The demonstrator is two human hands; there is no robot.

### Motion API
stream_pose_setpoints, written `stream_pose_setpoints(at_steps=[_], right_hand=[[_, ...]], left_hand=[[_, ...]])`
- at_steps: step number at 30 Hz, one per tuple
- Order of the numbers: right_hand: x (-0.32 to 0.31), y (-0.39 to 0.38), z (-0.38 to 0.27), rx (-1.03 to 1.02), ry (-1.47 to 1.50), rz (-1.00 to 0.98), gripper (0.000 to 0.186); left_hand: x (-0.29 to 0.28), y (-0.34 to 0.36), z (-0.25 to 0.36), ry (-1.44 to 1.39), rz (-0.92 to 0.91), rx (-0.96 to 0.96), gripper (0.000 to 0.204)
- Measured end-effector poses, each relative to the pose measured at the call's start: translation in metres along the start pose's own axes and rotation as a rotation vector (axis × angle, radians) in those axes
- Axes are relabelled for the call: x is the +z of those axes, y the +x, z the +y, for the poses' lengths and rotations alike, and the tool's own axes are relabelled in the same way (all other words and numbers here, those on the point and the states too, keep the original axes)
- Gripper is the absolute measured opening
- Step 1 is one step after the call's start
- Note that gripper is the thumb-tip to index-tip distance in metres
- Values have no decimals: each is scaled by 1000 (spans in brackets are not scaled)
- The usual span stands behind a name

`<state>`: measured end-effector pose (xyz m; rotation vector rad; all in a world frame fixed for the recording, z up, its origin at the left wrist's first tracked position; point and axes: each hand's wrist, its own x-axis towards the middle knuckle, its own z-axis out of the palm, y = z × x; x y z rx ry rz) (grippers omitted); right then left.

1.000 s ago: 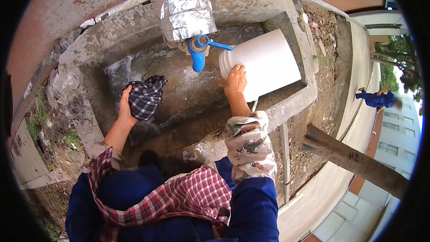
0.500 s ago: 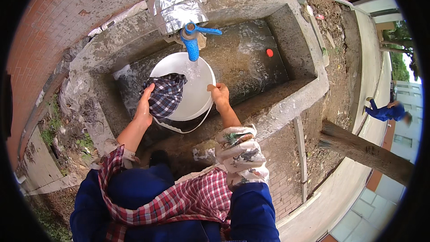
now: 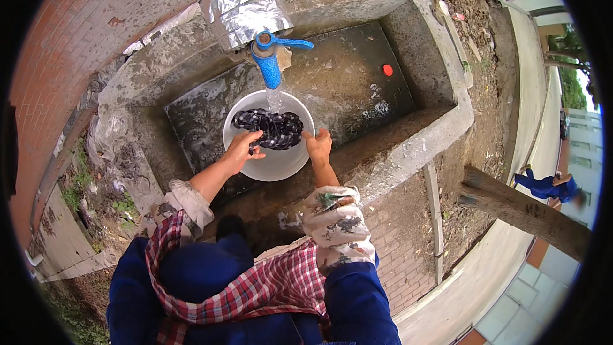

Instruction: The person washes a dark checkered cloth by hand in a white bucket placed in an outdoor concrete basin. They repeatedly submerge, scrub, and wring the cloth under running water from a blue tap. After rinsing, the person carries the bucket and the wet cloth away from the basin.

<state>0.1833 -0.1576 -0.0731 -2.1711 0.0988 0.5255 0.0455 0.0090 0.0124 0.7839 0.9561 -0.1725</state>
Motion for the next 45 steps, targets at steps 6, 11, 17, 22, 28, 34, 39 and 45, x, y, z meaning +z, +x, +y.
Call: stream_pose_setpoints(at_steps=[6,11,17,22,28,34,39,45], right_hand=[[-5,-47,-42,-296,-101,53,43],[0,-76,-47,-638,-441,75,51],[1,-62,-61,-220,-468,-456,51],[15,-64,-15,56,84,-392,53],[-21,-71,-41,300,852,-850,72],[-39,-59,-46,246,734,-649,61],[-41,-53,-36,-409,-271,-60,58],[-28,-69,-81,77,589,-425,70]], left_hand=[[-5,-4,-18,367,-99,519,18],[27,-60,27,281,-270,597,25],[29,-58,63,195,-336,587,51],[-25,-1,21,610,135,307,60],[-30,17,-19,462,80,-2,92],[-28,22,-10,65,-11,125,43],[-8,-7,9,36,-61,405,40],[14,-35,22,739,-244,809,32]])
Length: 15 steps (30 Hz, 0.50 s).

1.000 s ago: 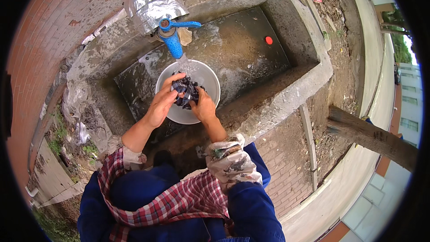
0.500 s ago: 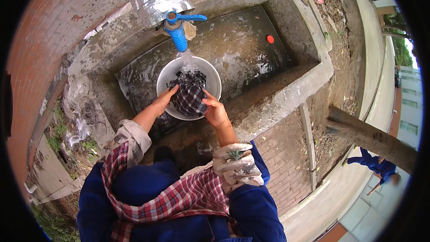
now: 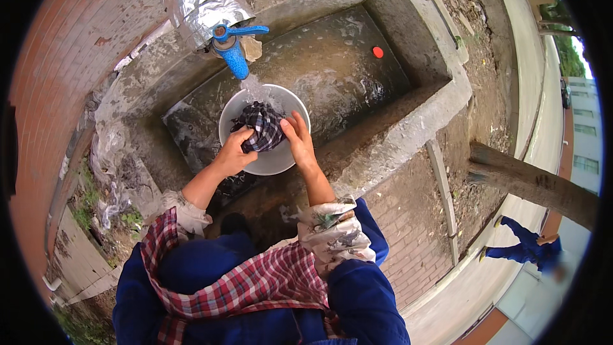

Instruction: The person washes a dark checkered cloth by hand in a white bucket placed in an outdoor concrete basin. They repeatedly submerge, scrub, and wring the cloth under running water from a blue tap. After rinsing, the person carries the bucket and the wet cloth away from the basin.

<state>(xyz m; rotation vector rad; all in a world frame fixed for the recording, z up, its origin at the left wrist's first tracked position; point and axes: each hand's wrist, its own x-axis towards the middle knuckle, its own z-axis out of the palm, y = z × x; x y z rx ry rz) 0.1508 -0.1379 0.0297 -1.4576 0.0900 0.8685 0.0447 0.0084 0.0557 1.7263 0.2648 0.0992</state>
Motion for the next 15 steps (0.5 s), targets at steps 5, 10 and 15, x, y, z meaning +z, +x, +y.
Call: stream_pose_setpoints(at_steps=[5,10,15], right_hand=[[-25,10,-7,92,206,-133,23],[-49,-4,-47,-233,501,61,13],[-23,-29,-84,-573,240,180,27]], left_hand=[[-12,-3,24,259,-98,-52,26],[-27,5,8,633,51,-179,41],[-41,8,-11,989,193,-107,22]])
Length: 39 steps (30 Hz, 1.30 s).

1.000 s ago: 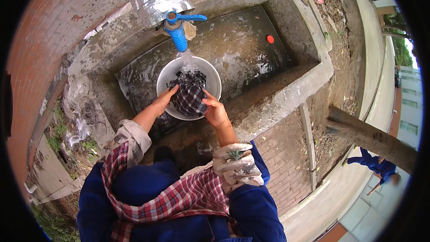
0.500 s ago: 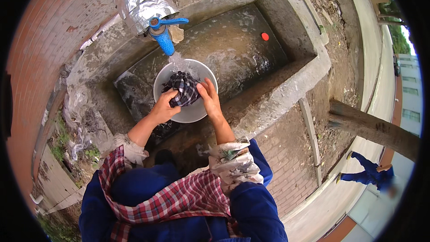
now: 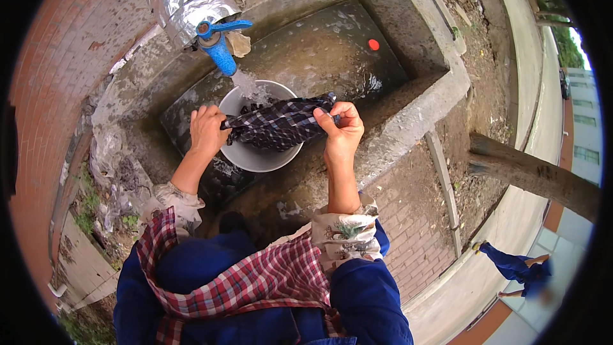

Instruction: The person washes a dark checkered cloth by hand in a white bucket placed in an outdoor concrete basin. They repeatedly submerge, scrub, and wring the cloth under running water from a blue tap. After rinsing, the person carries the bucket and the wet cloth away from the basin.

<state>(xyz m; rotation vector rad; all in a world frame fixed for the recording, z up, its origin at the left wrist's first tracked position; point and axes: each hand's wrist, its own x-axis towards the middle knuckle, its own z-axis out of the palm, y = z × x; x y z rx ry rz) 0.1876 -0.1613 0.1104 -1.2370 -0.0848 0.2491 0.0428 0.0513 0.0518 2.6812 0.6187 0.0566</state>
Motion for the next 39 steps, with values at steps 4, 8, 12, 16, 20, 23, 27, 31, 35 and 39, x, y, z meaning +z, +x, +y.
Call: stream_pose_setpoints(at_steps=[4,8,12,16,20,23,27,31,35,39], right_hand=[[-13,2,-19,-47,173,-47,22],[-26,5,5,209,-224,-150,17],[-25,-33,32,414,-1379,-877,77],[-27,-64,58,547,-1602,-1112,38],[-33,-62,57,376,-1528,-970,29],[-39,-45,53,121,-1401,-653,26],[-17,-12,17,-58,-907,-313,15],[8,-24,2,-81,-45,-230,19],[-4,-52,32,242,-334,-360,34],[-13,-72,67,501,-792,-788,107]], left_hand=[[-30,6,3,-487,332,-69,14],[-42,0,15,-631,7,-332,21],[-10,-30,-4,-40,-378,186,41],[10,-55,3,59,-703,176,47],[2,-46,3,33,-814,29,42],[-8,-35,-1,-103,-671,-12,39],[-38,-13,12,-452,-113,-74,27],[-62,-10,22,-600,275,-101,26],[-36,-18,32,-581,358,-41,22],[21,-38,24,-959,-221,-474,16]])
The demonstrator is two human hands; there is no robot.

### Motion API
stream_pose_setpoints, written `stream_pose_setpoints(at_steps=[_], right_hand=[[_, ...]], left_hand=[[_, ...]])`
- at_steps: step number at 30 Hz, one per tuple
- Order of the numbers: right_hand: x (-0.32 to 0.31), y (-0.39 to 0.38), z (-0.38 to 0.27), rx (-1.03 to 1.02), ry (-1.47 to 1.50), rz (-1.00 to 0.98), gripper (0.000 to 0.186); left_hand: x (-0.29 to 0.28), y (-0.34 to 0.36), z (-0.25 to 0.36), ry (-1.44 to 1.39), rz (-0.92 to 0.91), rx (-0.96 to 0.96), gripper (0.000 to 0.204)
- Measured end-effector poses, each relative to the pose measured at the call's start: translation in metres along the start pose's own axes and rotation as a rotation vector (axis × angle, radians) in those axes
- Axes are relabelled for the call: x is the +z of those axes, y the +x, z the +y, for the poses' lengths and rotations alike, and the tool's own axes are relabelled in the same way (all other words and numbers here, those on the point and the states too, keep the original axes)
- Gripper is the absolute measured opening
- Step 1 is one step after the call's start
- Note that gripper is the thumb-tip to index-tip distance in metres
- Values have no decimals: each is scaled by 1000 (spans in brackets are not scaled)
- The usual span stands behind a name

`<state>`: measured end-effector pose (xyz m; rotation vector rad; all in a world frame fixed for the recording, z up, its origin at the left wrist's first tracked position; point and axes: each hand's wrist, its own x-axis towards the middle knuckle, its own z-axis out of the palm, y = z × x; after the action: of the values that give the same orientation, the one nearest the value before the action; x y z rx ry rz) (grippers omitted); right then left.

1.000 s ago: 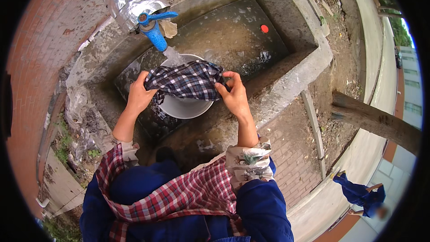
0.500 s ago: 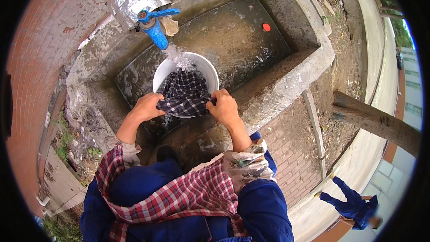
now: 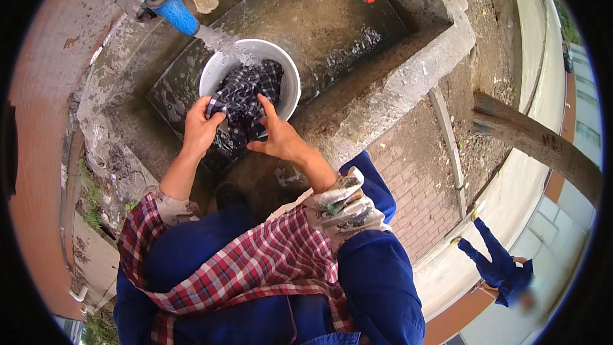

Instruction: The person washes a dark checkered cloth by hand in a white bucket placed in an outdoor concrete basin. They repeatedly submerge, scrub, and wring the cloth under running water from a blue tap. After rinsing, the person carries the bucket and the wet cloth away from the basin.

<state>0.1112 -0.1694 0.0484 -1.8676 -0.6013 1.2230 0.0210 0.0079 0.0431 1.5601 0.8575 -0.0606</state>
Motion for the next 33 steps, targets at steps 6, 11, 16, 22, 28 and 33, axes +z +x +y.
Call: stream_pose_setpoints(at_steps=[6,11,16,22,28,33], right_hand=[[-4,33,-22,-208,61,199,46],[-18,16,-33,-111,912,212,24],[17,-1,-62,-240,1554,0,20],[20,-21,-102,-381,1793,-261,20],[-13,6,-55,114,1126,750,42],[2,31,-19,453,939,496,107]], left_hand=[[18,-14,56,-520,-443,99,29],[-15,31,2,70,13,420,41],[1,31,-59,124,-307,168,39],[-6,33,-53,463,-231,242,32],[-19,47,-48,387,-160,243,25],[-11,49,-18,198,44,657,21]])
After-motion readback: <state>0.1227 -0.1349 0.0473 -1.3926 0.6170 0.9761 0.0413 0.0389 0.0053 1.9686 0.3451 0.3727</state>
